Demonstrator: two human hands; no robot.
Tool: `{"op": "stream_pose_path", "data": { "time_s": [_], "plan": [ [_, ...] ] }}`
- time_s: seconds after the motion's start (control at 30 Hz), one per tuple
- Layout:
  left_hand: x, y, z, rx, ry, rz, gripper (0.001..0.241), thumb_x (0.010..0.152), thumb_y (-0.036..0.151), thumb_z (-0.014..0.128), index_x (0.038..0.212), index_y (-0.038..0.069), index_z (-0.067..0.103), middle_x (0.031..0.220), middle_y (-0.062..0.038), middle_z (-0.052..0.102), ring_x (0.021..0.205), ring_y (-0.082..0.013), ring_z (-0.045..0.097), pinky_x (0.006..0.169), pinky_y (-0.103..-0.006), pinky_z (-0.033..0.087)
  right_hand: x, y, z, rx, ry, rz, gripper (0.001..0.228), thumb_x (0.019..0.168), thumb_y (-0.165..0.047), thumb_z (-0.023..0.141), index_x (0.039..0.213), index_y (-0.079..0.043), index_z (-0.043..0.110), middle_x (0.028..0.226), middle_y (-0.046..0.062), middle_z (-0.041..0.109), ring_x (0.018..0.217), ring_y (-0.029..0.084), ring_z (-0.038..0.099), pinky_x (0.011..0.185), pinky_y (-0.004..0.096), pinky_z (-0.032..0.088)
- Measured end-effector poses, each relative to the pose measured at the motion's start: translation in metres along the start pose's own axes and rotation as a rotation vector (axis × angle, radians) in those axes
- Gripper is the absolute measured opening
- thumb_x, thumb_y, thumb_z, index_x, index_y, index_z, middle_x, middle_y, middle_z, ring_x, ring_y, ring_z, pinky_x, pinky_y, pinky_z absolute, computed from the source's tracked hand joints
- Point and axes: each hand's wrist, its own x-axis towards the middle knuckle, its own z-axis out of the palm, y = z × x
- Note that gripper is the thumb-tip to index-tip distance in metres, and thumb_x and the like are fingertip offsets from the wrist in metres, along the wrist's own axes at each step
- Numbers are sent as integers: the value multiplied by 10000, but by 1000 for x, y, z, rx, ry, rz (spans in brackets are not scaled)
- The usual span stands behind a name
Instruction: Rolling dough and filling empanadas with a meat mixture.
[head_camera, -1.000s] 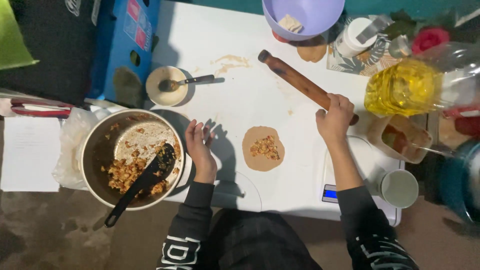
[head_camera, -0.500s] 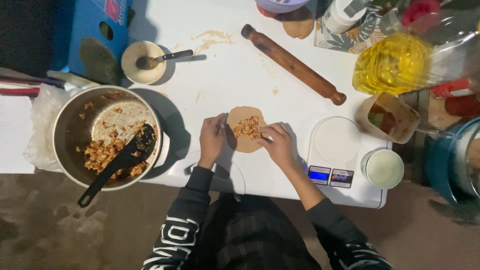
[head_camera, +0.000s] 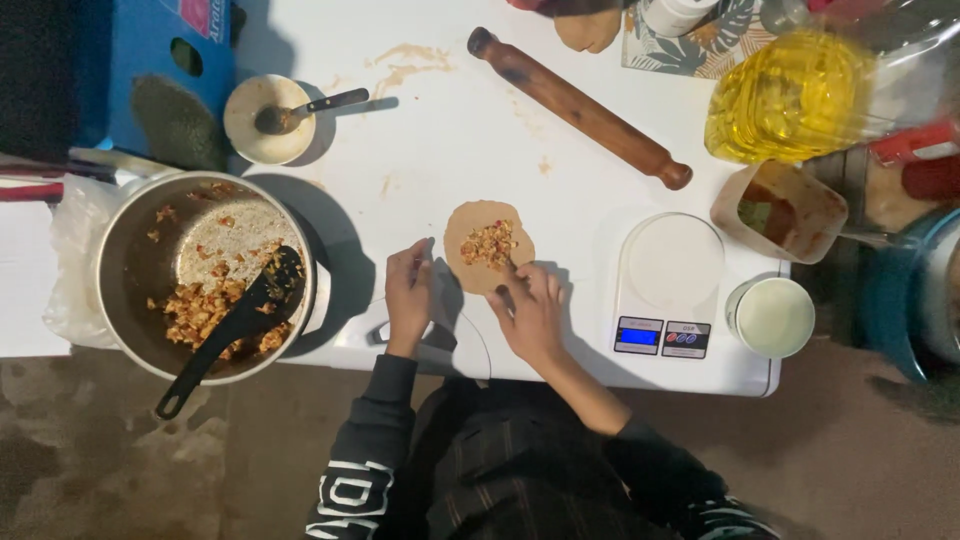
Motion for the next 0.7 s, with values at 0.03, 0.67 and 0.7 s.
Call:
{"op": "stream_pose_path", "data": {
  "time_s": [0.03, 0.67, 0.7],
  "plan": [
    [1, 4, -1, 4, -6, 3, 360, 983, 61, 587, 1336, 68, 660, 1196, -116, 576, 1086, -217, 611, 966, -335, 518, 3, 2, -1, 2, 4, 6, 525, 970, -366, 670, 1378, -37, 638, 1163, 140, 548, 1080, 327, 490, 901, 461, 375],
    [1, -9, -20, -40, -194, 31, 350, 1028, 76, 589, 1377, 70, 620, 1259, -93, 568, 1099, -198, 589, 936, -334, 499, 14, 42, -62, 119, 384, 256, 202, 995, -242, 708, 1098, -69, 717, 1117, 126, 590, 1061, 305, 577, 915, 425, 457],
    [2, -13, -21, -37, -180, 29, 338, 1046, 73, 585, 1382, 64, 612, 1280, -95, 554, 1105, -192, 581, 935, -339, 494, 0, 62, -74, 184, 514, 306, 126, 1013, -168, 715, 1040, -47, 696, 1093, 134, 599, 1054, 312, 598, 941, 419, 485]
  ]
}}
